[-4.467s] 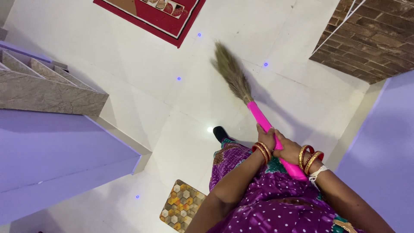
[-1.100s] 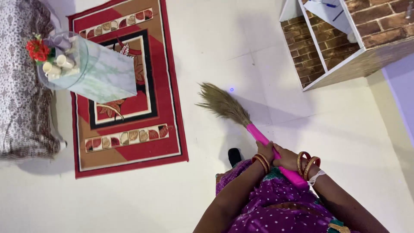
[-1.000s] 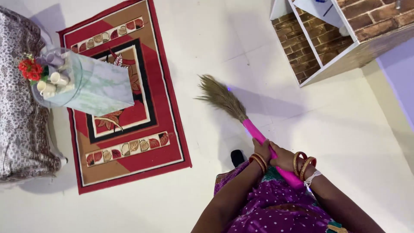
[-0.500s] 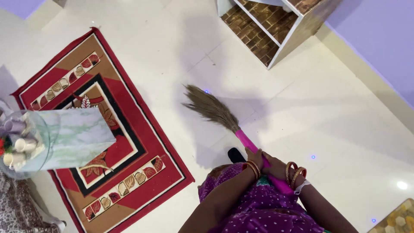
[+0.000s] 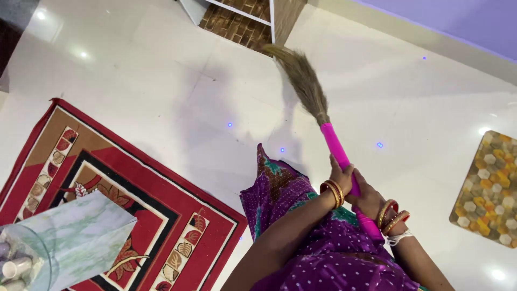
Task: The person sweeps the floor with a broom, moving across a room and a hallway.
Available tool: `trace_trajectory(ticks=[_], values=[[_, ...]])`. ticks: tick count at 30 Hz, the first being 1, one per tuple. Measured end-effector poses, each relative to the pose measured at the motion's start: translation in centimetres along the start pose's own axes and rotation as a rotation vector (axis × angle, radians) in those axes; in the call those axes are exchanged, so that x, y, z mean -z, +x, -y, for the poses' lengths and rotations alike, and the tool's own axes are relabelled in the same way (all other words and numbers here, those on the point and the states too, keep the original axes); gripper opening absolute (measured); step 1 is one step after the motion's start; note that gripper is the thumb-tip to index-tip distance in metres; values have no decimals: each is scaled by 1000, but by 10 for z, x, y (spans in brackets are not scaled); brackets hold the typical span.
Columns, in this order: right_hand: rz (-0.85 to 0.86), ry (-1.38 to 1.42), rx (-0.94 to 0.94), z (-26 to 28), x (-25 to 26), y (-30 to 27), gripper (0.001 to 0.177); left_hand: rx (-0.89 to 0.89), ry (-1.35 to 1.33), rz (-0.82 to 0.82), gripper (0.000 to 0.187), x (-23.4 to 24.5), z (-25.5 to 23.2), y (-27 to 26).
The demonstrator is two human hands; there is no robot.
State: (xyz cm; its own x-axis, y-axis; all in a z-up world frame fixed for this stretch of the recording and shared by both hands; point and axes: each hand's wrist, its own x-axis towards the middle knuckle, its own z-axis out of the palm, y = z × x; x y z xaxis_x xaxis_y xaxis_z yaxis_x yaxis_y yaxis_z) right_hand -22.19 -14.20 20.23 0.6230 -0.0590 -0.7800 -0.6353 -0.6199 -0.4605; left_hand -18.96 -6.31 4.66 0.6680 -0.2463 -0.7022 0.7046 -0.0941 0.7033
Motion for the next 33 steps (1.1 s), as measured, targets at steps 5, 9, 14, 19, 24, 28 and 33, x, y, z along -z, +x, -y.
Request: trace_trajectory(ticks=[5,9,14,19,24,28,33], values=[[-53,174,-84,-82,-34,-45,104,30,203,153,93,-55,76,-29],[-41,206,-120,-130,-75,-56,99,130,251,172,93,-62,139,-45],[112,185,-40,-142,-119,-57,99,207,284,76,94,-17,186,-69],[186,51,107,-101,-156,-47,99,212,118,-58,93,51,187,-79],[290,121,66,-46,-180,-52,99,219,60,-201,92,110,168,-95],[247,121,192,-34,-205,-51,100,77,132,-266,94,141,167,-106],[201,390,207,-16,-237,-63,99,109,174,-150,95,171,136,-138]])
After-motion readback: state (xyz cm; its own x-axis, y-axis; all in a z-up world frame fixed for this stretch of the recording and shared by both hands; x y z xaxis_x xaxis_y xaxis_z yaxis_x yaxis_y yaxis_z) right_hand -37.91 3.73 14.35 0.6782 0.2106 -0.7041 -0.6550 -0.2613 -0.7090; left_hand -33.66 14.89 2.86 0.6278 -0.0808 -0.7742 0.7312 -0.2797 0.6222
